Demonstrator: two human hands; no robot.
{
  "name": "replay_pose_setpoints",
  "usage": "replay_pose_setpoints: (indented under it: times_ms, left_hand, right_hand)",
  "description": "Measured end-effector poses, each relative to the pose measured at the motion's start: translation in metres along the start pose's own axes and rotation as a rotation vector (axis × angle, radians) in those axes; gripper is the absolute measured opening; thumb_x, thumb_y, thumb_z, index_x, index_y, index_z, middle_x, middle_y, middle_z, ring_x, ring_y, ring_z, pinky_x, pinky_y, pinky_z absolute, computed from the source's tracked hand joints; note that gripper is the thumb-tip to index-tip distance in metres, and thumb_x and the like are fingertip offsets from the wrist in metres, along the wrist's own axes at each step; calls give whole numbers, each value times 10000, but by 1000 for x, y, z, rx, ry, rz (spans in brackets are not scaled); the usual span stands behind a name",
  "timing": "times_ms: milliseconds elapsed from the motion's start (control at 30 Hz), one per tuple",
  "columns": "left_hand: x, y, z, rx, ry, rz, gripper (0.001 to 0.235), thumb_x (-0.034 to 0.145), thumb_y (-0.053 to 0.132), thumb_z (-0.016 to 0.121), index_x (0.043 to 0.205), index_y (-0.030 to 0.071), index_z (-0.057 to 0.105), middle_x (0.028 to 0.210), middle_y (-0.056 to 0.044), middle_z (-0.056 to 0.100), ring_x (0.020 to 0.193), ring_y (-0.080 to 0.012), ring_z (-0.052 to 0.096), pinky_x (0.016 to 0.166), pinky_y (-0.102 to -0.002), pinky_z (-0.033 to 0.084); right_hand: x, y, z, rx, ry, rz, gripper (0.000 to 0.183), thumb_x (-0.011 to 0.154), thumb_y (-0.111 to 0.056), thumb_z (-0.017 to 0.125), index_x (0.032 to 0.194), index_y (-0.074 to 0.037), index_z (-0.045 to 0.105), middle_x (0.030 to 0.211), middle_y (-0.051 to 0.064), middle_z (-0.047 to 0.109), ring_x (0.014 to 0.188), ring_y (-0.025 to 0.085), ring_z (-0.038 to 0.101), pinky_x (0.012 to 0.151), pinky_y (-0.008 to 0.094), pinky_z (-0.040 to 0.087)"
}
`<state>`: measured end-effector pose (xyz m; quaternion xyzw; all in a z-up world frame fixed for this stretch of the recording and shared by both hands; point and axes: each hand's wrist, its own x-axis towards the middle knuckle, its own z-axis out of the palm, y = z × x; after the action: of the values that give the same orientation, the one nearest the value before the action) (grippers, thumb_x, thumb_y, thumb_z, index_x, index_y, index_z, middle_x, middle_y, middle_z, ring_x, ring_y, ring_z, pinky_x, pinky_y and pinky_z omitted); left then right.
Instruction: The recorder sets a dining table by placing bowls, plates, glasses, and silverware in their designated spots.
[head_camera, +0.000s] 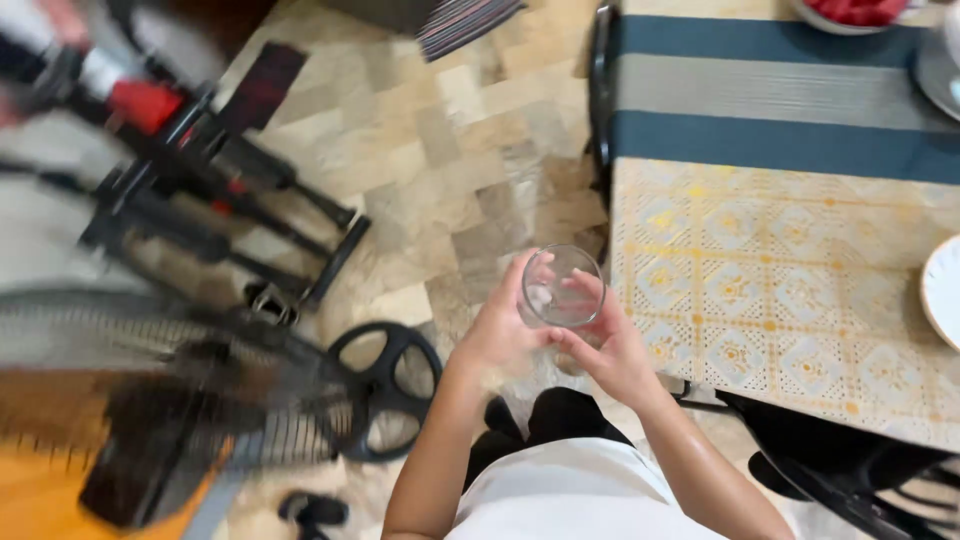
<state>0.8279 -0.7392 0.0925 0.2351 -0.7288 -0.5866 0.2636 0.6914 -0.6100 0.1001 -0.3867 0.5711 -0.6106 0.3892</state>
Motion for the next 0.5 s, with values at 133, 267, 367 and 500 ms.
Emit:
replay_pose_setpoints:
  times_ms: [133,267,367,500]
  left_hand:
    - [92,-18,-17,51,-191,94,1047,551,256,967,1470,233,466,1240,-110,667,1193,-329,657,977,-474,531]
    - [169,-26,-15,-42,-352,85,1032,568,315,975,1467,255,470,1222,-81,693,1184,-281,670,992,-438,526]
    - [226,-20,-19,-87,-420,74,1030,583,265,954,1484,229,456,1256,-119,676,1213,-307,650,1030,-450,503]
    - [307,-22,-31,-117,-476,81,1019,578,129,915,1487,196,460,1319,-166,641,1243,-342,628,1059,-483,477]
  right_hand:
    - [45,6,-3,-37,237,-10,804,836,-74,795,1541,-110,412,1391,67,579,1082,174,654,853,307,590]
    - [95,11,-18,-85,423,-42,789,833,-91,799,1539,-123,451,1367,58,612,1076,149,658,841,275,582]
    - [139,12,-33,-108,479,-54,806,840,-92,791,1558,-137,429,1379,68,606,1097,158,648,856,287,577]
    - [214,1,-50,-88,471,-73,816,862,-68,752,1582,-124,372,1405,126,584,1141,220,644,915,346,573]
